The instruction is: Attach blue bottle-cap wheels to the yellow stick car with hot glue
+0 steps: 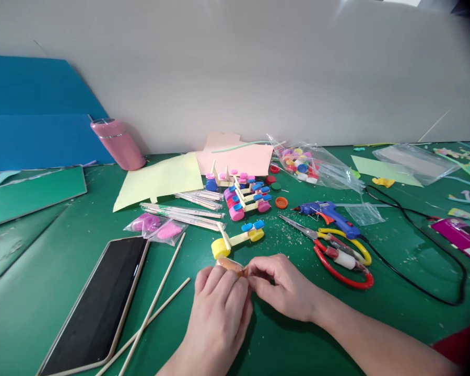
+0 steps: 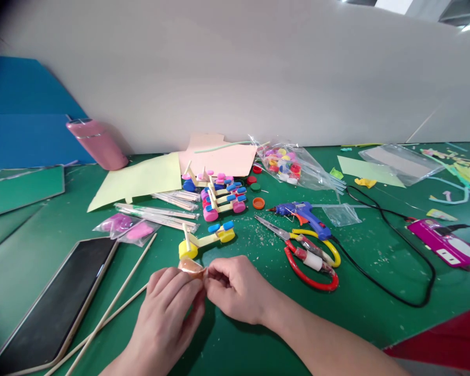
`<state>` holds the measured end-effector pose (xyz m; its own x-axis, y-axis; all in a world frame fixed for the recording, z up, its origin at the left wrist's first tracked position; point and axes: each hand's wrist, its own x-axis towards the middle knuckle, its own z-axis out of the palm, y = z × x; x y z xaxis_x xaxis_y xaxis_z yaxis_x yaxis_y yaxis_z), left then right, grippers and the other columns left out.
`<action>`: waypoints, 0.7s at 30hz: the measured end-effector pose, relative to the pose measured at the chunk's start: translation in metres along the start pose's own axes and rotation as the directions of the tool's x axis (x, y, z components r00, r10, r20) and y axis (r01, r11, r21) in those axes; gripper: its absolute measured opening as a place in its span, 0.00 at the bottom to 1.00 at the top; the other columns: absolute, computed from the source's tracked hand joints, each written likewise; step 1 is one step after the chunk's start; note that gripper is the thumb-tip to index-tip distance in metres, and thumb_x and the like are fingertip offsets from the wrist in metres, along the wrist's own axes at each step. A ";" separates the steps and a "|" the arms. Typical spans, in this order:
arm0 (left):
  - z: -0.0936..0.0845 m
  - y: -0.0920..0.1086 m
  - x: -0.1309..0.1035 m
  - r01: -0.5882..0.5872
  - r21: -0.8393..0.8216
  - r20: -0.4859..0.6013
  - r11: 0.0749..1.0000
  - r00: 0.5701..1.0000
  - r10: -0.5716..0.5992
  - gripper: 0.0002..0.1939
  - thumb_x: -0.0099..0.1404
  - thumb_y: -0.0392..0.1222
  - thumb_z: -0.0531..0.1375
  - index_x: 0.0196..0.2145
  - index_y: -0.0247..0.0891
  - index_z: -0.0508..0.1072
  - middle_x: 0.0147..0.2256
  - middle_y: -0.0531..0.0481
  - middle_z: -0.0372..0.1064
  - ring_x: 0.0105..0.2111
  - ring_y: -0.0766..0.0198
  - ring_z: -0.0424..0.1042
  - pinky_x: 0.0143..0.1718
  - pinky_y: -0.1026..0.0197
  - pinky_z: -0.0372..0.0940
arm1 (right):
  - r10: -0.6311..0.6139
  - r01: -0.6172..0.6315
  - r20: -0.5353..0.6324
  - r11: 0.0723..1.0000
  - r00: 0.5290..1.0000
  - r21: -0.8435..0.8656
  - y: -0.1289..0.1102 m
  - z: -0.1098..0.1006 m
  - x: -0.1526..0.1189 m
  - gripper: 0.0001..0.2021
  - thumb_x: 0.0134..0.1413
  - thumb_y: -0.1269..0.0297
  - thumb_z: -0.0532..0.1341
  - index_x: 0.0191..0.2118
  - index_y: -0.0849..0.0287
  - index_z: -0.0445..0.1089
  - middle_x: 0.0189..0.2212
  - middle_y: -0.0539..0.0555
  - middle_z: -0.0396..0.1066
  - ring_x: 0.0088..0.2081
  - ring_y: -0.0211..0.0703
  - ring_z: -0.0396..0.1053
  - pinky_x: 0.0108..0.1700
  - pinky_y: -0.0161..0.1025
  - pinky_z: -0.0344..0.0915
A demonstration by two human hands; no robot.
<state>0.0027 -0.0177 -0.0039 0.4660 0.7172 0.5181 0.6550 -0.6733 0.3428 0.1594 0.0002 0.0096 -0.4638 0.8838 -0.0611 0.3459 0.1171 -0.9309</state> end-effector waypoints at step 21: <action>-0.008 0.006 0.006 0.113 -0.037 0.050 0.993 0.993 -0.111 0.06 0.60 0.31 0.51 0.27 0.39 0.61 0.24 0.51 0.63 0.24 0.63 0.62 0.25 0.60 0.57 | -0.084 0.080 -0.025 0.990 0.996 -0.115 -0.002 0.003 0.000 0.09 0.48 0.75 0.53 0.21 0.59 0.53 0.19 0.44 0.54 0.22 0.30 0.51 0.23 0.28 0.50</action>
<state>0.0046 -0.0189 0.0071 0.4195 0.7956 0.4370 0.6812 -0.5941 0.4278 0.1558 -0.0013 0.0100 -0.4704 0.8821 0.0262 0.3988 0.2389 -0.8853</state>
